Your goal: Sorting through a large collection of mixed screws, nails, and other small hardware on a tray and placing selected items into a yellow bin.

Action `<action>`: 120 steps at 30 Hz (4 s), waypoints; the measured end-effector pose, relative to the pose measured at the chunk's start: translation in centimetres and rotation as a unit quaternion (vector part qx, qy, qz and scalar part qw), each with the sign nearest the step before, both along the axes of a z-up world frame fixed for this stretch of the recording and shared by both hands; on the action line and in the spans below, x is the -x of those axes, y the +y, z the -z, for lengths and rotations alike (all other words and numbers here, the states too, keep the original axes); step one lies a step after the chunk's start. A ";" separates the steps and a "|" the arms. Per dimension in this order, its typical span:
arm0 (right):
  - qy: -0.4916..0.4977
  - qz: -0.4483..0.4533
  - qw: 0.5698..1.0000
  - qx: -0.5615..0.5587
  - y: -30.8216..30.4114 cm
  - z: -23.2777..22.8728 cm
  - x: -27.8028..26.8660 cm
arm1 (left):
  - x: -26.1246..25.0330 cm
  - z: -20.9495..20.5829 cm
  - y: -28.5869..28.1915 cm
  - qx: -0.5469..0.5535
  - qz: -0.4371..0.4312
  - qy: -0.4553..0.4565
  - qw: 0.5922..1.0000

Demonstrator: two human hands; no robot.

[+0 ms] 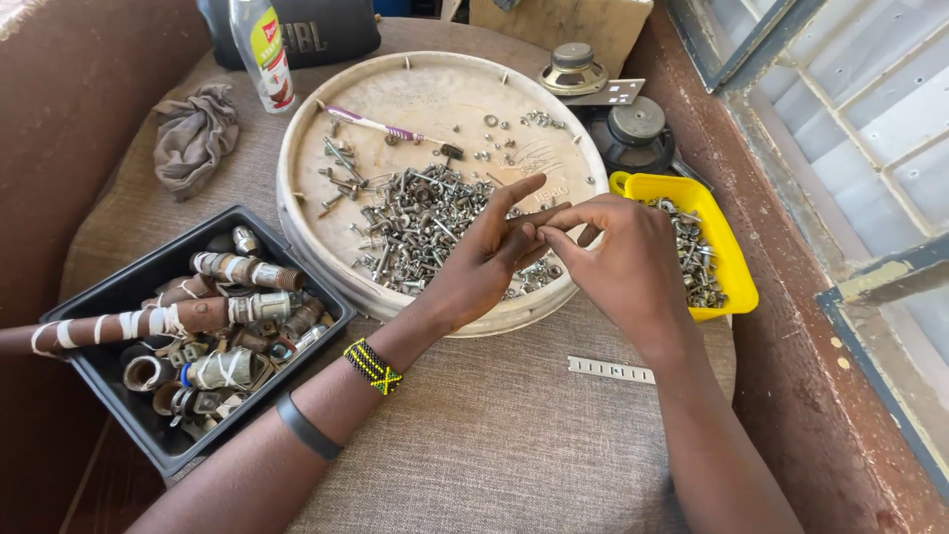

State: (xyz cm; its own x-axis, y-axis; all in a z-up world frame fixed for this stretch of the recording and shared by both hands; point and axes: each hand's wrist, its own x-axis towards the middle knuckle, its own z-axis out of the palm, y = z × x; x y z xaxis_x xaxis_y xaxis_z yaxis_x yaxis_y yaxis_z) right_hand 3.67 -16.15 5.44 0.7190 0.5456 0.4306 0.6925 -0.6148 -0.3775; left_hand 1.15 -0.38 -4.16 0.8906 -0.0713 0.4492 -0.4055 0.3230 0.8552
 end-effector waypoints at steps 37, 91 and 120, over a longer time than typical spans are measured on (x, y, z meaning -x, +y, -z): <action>-0.089 -0.141 0.984 -0.062 -1.9 0.1 1.9 | 1.9 -2.8 -1.1 0.166 0.070 0.104 0.978; 0.047 -0.179 0.977 0.104 2.3 1.6 -0.7 | 0.0 -1.6 2.4 -0.091 -0.403 0.013 0.911; 0.091 -0.132 0.969 0.190 3.0 2.4 -1.1 | 0.2 -1.6 2.6 -0.169 -0.428 0.005 0.888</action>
State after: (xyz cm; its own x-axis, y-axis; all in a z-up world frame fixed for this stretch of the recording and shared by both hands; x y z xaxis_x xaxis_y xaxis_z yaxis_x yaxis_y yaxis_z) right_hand 4.74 -13.19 3.03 0.5781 0.8149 0.0416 0.7879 -0.5441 -0.2884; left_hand 0.97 2.25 -2.56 0.6866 0.5047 0.5233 -0.3710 -0.3758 0.8492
